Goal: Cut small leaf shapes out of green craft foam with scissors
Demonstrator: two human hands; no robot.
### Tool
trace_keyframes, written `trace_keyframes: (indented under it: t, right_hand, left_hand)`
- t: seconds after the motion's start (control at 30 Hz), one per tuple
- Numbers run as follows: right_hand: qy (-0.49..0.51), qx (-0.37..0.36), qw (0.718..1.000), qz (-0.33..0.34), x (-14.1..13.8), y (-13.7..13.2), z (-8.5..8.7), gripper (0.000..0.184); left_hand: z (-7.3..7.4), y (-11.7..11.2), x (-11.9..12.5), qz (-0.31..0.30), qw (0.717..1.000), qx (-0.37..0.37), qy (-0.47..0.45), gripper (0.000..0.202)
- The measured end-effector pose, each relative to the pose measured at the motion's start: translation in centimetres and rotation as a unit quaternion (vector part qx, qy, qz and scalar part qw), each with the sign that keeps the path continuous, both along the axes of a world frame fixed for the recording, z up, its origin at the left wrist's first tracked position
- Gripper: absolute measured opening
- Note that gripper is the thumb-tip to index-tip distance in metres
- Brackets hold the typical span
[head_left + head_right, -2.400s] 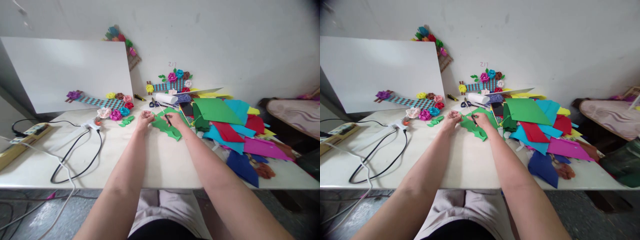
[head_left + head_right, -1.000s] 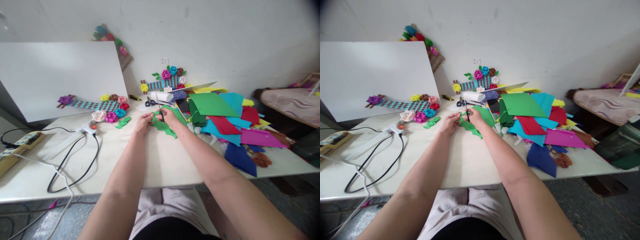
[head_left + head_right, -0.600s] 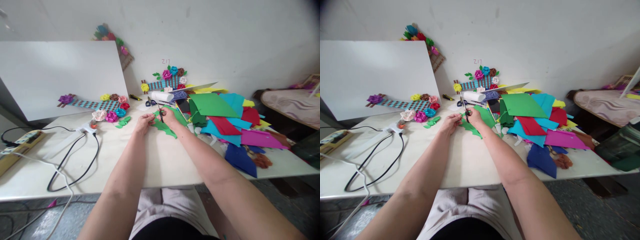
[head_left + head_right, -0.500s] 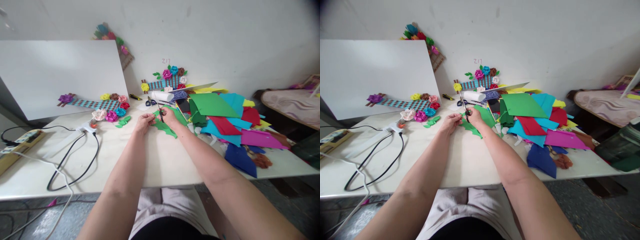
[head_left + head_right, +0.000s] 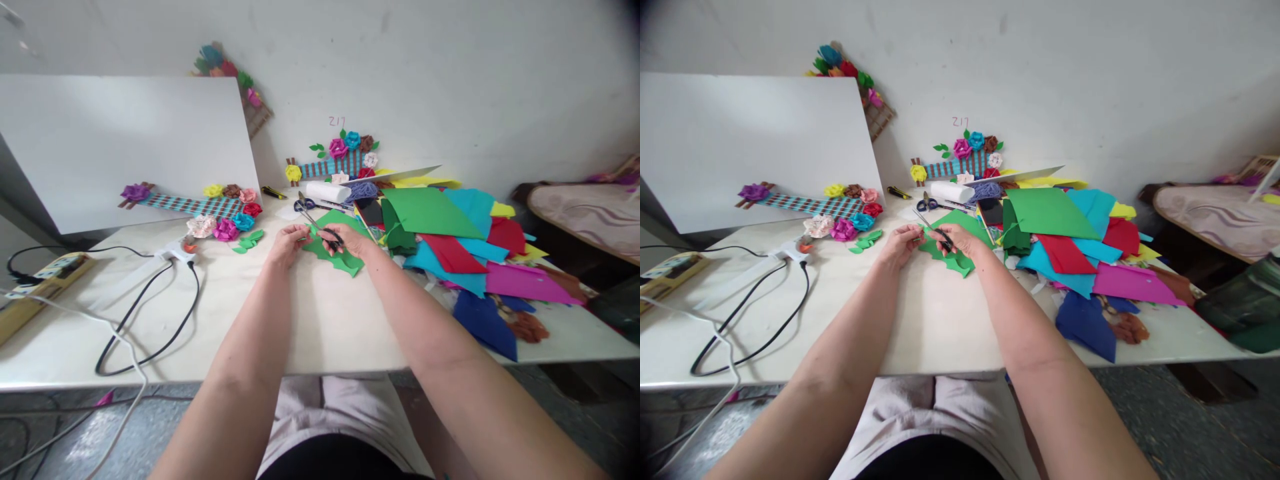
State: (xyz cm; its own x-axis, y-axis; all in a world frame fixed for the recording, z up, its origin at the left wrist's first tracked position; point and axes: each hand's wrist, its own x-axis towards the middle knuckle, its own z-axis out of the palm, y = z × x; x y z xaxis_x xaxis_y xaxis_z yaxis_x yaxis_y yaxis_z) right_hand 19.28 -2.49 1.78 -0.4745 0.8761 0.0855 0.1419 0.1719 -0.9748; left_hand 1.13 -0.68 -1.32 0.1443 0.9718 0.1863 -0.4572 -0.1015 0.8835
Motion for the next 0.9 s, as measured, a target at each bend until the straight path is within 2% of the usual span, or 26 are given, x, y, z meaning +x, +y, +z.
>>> trace_keyframes:
  t: [0.23,0.9]
  right_hand:
    - [-0.007,-0.024,0.998,0.052,0.50,0.29,-0.60,0.042]
    - [-0.048,-0.012,0.998,0.050,0.47,0.31,-0.49,0.032]
  left_hand:
    - [0.56,-0.34,0.19,0.002,1.000,0.003,-0.012,0.016]
    - [0.62,-0.34,-0.08,-0.001,1.000,0.011,-0.003,0.013]
